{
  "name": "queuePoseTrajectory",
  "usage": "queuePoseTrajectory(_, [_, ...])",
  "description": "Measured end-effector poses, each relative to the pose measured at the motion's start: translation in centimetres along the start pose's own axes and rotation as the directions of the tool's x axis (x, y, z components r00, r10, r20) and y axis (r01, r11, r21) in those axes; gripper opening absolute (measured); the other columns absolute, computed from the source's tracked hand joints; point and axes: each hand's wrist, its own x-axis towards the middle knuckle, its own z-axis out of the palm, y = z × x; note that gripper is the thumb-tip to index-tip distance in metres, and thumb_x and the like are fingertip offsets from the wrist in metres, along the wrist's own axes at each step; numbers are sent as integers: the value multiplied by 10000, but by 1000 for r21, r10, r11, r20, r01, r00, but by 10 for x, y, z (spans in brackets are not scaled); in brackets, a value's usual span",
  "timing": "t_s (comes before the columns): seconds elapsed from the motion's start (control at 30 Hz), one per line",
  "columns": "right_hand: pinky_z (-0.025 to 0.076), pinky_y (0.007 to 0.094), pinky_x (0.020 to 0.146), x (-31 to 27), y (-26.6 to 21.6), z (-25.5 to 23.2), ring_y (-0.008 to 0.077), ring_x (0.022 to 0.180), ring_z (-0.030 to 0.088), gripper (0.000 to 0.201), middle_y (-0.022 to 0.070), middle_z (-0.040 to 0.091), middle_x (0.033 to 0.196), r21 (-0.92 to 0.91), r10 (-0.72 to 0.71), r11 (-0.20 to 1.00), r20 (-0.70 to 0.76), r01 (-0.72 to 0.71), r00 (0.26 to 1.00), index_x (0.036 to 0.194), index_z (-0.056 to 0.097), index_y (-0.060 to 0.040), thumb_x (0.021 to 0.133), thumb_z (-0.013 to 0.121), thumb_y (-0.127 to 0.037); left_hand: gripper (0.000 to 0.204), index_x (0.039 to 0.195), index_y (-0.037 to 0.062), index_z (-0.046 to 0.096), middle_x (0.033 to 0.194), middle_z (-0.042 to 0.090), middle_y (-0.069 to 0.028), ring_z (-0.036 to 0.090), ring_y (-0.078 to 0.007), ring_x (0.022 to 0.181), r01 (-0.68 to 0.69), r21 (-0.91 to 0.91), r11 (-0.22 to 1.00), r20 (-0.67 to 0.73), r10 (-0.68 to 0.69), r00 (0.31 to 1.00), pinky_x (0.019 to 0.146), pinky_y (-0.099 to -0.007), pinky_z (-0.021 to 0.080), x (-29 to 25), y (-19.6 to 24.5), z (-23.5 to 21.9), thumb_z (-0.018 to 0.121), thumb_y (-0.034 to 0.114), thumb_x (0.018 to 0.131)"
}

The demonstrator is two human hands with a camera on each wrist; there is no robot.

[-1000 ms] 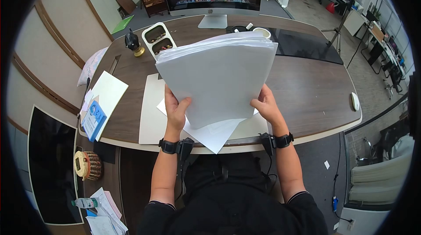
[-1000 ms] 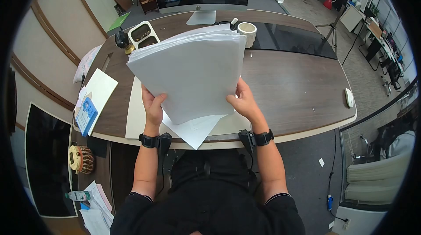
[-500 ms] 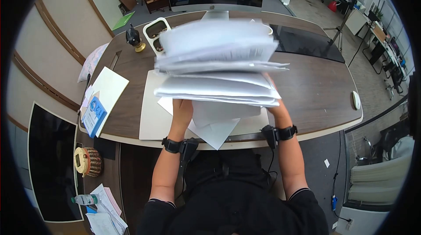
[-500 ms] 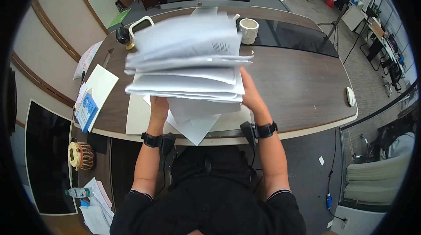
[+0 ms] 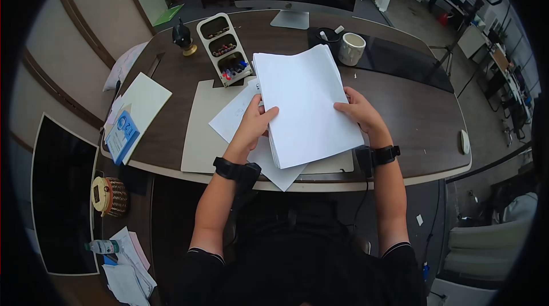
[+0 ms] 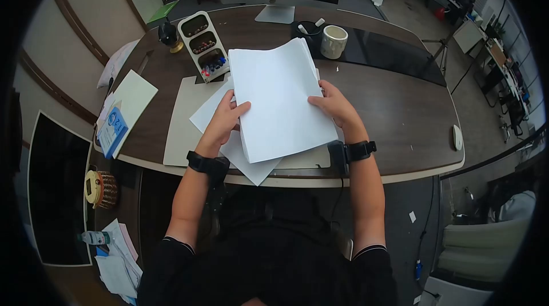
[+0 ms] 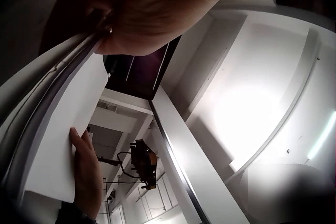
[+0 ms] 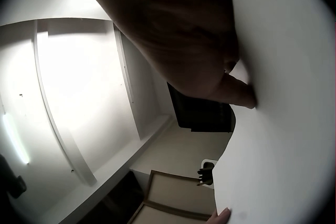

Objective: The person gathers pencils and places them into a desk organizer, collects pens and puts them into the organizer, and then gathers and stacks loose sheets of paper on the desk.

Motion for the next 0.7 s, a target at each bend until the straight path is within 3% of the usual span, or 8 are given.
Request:
queuePoseTrajectory(0.1, [512,284,785,1,-6,2,170,893,624,453,134,622,1030,-117,11,993,22,-9,1000,1249,485,45,836,632,-69,494,1294,-23,382,998,637,-167,667,-207,767,-25,-2,1000,-26,25,999,497,-306,523,-1,0,0,588,143,876])
queuePoseTrajectory(0.2, [514,309,744,7,-2,8,207,857,627,460,170,624,1009,-184,-14,983,2,14,1000,1238,509,41,817,634,-93,475,1252,-39,434,1004,628,-160,663,-213,756,-53,51,997,-56,55,997,491,-306,527,4,-14,-6,611,138,848])
queuePoseTrajectory(0.3, [508,329,775,15,9,15,226,880,620,460,168,627,1020,-302,-70,951,-12,63,997,1237,515,49,819,628,-107,430,1174,-64,526,978,651,-133,652,-194,743,30,229,973,-114,-3,993,514,-299,535,11,-28,-14,650,172,837])
queuePoseTrajectory(0.4, [502,363,827,28,30,11,281,941,629,497,189,634,1053,-647,-77,762,-97,-5,992,1263,532,-11,798,635,-152,370,1063,-75,606,948,653,-122,639,-191,772,31,594,804,-130,59,990,591,-315,554,27,-55,-34,677,193,817])
queuePoseTrajectory(0.43, [503,368,832,27,31,11,292,955,633,508,197,635,1065,-752,-100,659,-130,-32,986,1271,532,-25,793,636,-158,372,1019,-88,619,918,650,-135,629,-196,741,31,549,835,-136,52,989,585,-316,531,27,-55,-34,681,206,800])
queuePoseTrajectory(0.5, [507,375,831,23,18,14,308,975,638,513,208,637,1076,-637,19,763,-141,-105,990,1269,544,-40,778,639,-150,388,933,-113,644,859,643,-161,610,-207,681,35,454,890,-145,35,989,575,-318,484,23,-50,-33,688,233,764])
queuePoseTrajectory(0.63, [515,380,815,28,14,20,323,983,646,530,222,640,1093,-421,151,888,-117,-186,982,1279,539,-39,763,636,-108,423,956,-119,637,842,662,-168,629,-226,697,46,321,946,-139,-1,990,631,-330,509,14,-43,-28,705,251,762])
queuePoseTrajectory(0.7, [515,368,791,39,29,22,304,935,650,542,211,645,1045,-431,154,868,-244,-249,958,1289,522,-33,762,636,-82,444,981,-122,627,886,670,-184,643,-244,724,65,238,969,-136,-33,990,673,-343,521,9,-36,-28,708,259,768])
